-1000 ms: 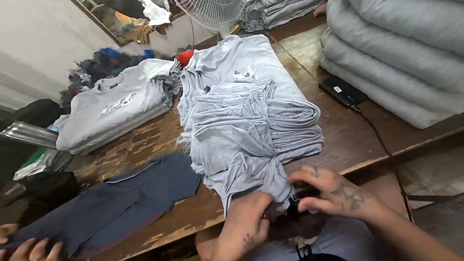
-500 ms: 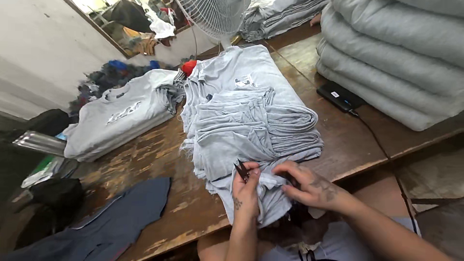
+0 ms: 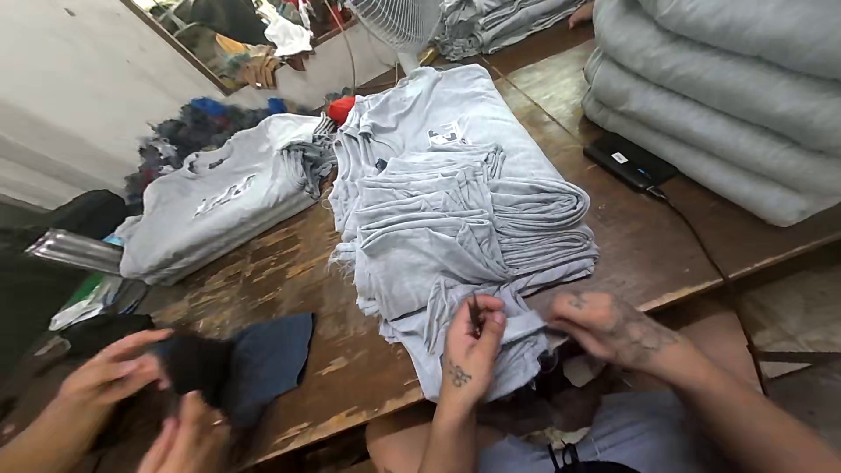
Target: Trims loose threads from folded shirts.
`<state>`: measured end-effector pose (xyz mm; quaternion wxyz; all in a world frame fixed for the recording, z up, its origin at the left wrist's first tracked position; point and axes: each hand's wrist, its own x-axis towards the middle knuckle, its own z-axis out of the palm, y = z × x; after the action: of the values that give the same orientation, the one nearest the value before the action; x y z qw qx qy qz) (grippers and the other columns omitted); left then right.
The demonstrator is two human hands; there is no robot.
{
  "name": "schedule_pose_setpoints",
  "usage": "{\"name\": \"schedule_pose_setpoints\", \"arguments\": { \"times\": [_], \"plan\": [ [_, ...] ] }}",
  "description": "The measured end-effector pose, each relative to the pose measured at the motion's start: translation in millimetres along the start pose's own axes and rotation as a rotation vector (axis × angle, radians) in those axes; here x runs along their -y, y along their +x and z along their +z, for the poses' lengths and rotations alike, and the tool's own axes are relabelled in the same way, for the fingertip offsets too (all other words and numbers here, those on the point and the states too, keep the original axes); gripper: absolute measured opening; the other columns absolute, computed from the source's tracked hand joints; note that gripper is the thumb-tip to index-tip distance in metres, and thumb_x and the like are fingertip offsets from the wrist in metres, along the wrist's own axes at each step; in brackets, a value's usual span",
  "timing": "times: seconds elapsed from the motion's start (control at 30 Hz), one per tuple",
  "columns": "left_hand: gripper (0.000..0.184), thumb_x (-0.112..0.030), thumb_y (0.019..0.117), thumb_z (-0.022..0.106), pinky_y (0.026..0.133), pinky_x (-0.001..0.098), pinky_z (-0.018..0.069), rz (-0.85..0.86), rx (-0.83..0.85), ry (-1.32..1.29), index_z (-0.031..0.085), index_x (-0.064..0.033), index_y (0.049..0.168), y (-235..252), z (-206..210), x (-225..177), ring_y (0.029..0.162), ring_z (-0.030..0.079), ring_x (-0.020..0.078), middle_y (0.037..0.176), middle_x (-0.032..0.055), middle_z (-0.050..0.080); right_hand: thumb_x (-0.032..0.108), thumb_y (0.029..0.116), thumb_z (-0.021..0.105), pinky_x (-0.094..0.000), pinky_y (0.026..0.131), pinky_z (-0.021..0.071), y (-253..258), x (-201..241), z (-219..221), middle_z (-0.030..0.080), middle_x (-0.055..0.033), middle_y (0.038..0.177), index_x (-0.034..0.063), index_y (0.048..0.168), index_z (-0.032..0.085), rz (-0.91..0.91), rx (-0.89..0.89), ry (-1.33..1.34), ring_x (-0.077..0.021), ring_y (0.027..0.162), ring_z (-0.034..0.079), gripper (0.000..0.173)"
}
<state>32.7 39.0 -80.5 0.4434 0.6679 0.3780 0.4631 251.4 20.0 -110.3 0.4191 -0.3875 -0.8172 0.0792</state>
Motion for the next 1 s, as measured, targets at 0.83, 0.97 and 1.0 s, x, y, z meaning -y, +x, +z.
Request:
{"name": "schedule_pose_setpoints", "arguments": {
  "times": [0.83,0.97,1.0],
  "plan": [
    [0.035,-0.027,0.0941,0.058,0.057,0.0412,0.0567,0.369,0.329,0.923,0.068,-0.0046,0.119,-12,-16,-33,0.074,0.069,0.0226,0.095,0.0097,0.069,0.014,0.0963,0.055,-0.0300,0.064,0.0575,-34,15,-14,0.070,-0.0068,0.075,0.0069,0.087,0.071,-0.030,-0.084,-0.087,-0.0178,0.068,0.069,0.020],
    [0.028,-0.021,0.0898,0.058,0.052,0.0368,0.0530,0.578,0.380,1.094,0.075,-0.0112,0.110,-10,-9,-53,0.066,0.066,0.0220,0.080,0.0045,0.066,0.017,0.0960,0.054,-0.0273,0.058,0.0530,-32,26,-11,0.064,-0.0049,0.069,0.0073,0.082,0.066,-0.009,-0.163,-0.036,-0.0147,0.063,0.064,0.021],
    [0.027,-0.018,0.0882,0.059,0.049,0.0369,0.0517,0.585,0.374,1.144,0.076,-0.0122,0.108,-10,-5,-52,0.063,0.065,0.0220,0.077,0.0039,0.065,0.017,0.0963,0.054,-0.0257,0.059,0.0526,-29,28,-8,0.064,-0.0048,0.069,0.0071,0.082,0.066,-0.020,-0.192,0.005,-0.0136,0.064,0.063,0.021]
  ]
}}
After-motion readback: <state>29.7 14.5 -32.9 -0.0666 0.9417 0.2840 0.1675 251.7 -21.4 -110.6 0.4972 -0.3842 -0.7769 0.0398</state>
